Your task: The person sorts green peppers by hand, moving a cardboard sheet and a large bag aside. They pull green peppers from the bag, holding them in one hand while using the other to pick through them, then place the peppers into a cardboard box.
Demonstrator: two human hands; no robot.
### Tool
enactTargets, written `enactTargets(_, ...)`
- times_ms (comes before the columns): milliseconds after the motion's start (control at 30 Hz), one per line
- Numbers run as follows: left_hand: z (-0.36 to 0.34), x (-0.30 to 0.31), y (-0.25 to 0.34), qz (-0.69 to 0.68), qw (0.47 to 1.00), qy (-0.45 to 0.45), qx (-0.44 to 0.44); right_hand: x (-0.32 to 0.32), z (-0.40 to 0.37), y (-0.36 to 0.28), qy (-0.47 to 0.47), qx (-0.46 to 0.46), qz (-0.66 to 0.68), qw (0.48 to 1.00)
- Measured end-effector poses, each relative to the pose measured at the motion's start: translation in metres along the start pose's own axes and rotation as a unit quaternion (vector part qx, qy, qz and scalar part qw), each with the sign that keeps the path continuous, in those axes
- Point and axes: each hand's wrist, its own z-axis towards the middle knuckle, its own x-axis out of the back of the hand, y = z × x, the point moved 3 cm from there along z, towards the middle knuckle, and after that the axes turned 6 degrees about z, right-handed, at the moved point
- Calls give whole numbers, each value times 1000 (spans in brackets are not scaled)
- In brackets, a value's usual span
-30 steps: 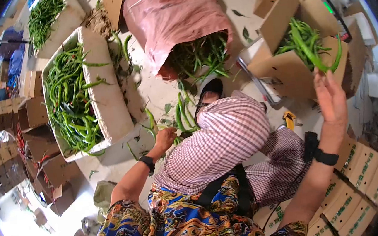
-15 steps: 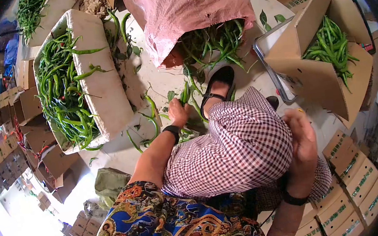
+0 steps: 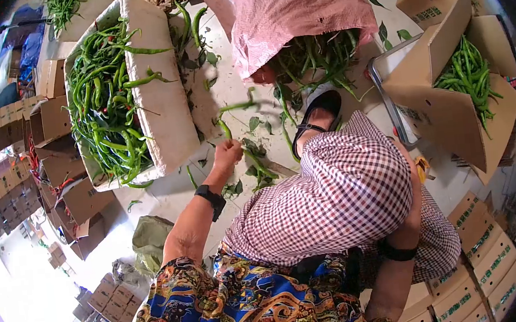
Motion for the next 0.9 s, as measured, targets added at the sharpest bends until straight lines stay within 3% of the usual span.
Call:
enactTargets(33,-19,-1,15,115,991,71,10,12,-24,30,-2,14,-251,968)
enactTargets(67,-23,-4,12,115,991,72,10,19,-41,50,-3,27,-486,874)
enactTargets(133,-31,-2,17,170,970,150,-85,27,-54,68,-15,-22,-464,885)
enactTargets(167,-30,-3,21,172,970,150,-81,30,-61,75,-27,-71,-442,894)
enactTargets(200,-27,-4,28,172,970,149,-81,32,-67,78,-26,-71,-443,893)
enactTargets(267,-19,-7,56,293,908,209,-215,28,-70,78,-79,-22,-521,850)
enactTargets(300,-8,-9,70,293,906,186,-243,29,-68,77,-79,-18,-525,847)
enactTargets(333,2,-10,89,293,906,186,-245,27,-61,76,-80,-24,-508,857)
enactTargets(400,11,-18,133,372,810,267,-365,24,-45,73,-71,-46,-451,889)
enactTargets(433,20,-24,142,370,810,262,-373,23,-32,70,-61,-62,-400,913)
enactTargets(500,40,-32,156,470,782,230,-338,15,5,64,-34,-110,-238,964)
enactTargets(533,53,-33,144,489,793,173,-321,9,25,58,-17,-144,-129,981)
enactTargets(600,39,-27,138,519,783,106,-327,-3,54,47,5,-200,50,978)
enactTargets(667,31,-29,115,660,685,52,-303,-19,62,24,19,-216,117,969)
enactTargets(733,18,-43,118,646,729,-104,-198,-35,60,-21,126,-148,307,932)
enactTargets(767,4,-48,133,539,801,-43,-256,-38,64,-20,140,-233,373,887)
enactTargets(800,-10,-55,165,467,818,-21,-335,-35,67,10,144,-232,377,885)
enactTargets(833,-15,-64,194,388,826,2,-408,-36,70,66,93,-222,326,914)
enactTargets(867,-10,-74,216,304,797,65,-518,-43,78,92,40,-207,271,939)
enactTargets(900,8,-82,230,299,797,140,-506,-50,72,110,50,-110,294,948)
